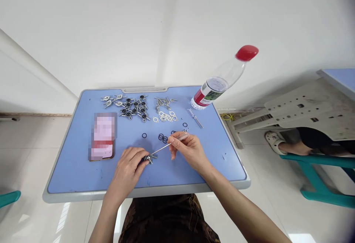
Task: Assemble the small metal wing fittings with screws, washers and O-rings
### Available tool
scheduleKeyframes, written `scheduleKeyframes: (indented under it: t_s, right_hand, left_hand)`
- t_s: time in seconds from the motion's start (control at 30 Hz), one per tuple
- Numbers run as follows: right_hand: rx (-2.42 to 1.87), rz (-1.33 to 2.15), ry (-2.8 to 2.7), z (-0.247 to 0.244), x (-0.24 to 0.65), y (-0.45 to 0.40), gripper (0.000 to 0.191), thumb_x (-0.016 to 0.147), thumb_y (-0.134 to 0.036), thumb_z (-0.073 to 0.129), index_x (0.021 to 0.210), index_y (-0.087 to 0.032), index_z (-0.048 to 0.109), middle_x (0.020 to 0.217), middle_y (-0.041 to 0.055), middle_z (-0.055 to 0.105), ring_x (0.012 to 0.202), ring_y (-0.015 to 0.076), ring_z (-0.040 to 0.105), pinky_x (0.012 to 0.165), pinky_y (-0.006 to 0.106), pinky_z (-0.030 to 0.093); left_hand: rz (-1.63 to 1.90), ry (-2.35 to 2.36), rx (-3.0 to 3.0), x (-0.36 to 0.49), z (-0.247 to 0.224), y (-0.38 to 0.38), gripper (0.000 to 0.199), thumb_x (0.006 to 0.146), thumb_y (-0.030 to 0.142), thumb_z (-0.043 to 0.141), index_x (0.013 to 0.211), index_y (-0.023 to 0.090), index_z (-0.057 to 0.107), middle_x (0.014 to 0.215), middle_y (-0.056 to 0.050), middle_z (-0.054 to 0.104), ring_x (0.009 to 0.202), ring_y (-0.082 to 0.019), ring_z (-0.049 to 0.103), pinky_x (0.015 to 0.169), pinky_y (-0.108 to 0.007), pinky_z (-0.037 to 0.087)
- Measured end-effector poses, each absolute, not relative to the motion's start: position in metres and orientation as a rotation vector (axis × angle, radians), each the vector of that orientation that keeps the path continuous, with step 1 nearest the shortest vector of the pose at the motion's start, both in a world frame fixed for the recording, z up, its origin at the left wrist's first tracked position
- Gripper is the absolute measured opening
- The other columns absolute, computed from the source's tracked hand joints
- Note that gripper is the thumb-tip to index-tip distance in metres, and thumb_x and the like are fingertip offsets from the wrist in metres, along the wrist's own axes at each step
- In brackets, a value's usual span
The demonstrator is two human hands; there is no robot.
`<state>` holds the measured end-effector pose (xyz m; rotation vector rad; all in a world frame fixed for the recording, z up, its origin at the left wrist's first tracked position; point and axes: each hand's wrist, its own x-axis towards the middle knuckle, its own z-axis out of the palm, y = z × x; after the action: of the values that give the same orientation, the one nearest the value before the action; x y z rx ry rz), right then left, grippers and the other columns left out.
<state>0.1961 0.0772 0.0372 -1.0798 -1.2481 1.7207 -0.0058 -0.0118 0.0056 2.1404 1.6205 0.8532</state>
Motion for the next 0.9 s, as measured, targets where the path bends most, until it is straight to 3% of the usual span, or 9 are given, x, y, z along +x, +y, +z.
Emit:
scheduleKeyframes:
  t_s: [0.9]
  right_hand:
    - [-1.094, 1.681, -1.358, 0.0360, 0.1976, 0.0753, 0.036, 0.075, -0.050, 0.072, 0.068, -0.016, 0.061, 0.057, -0.0018, 0.059, 0.042, 0.0108, 0.058, 0.043, 0.024, 0.047]
  left_hand:
    - [0.834, 1.621, 2.128, -0.0060, 0.0067, -0.0118, 0.018, 0.095, 0.027, 0.049, 0.107, 0.022, 0.061, 0.101, -0.007, 0.066, 0.091, -0.020, 0.060, 0.083, -0.038, 0.048]
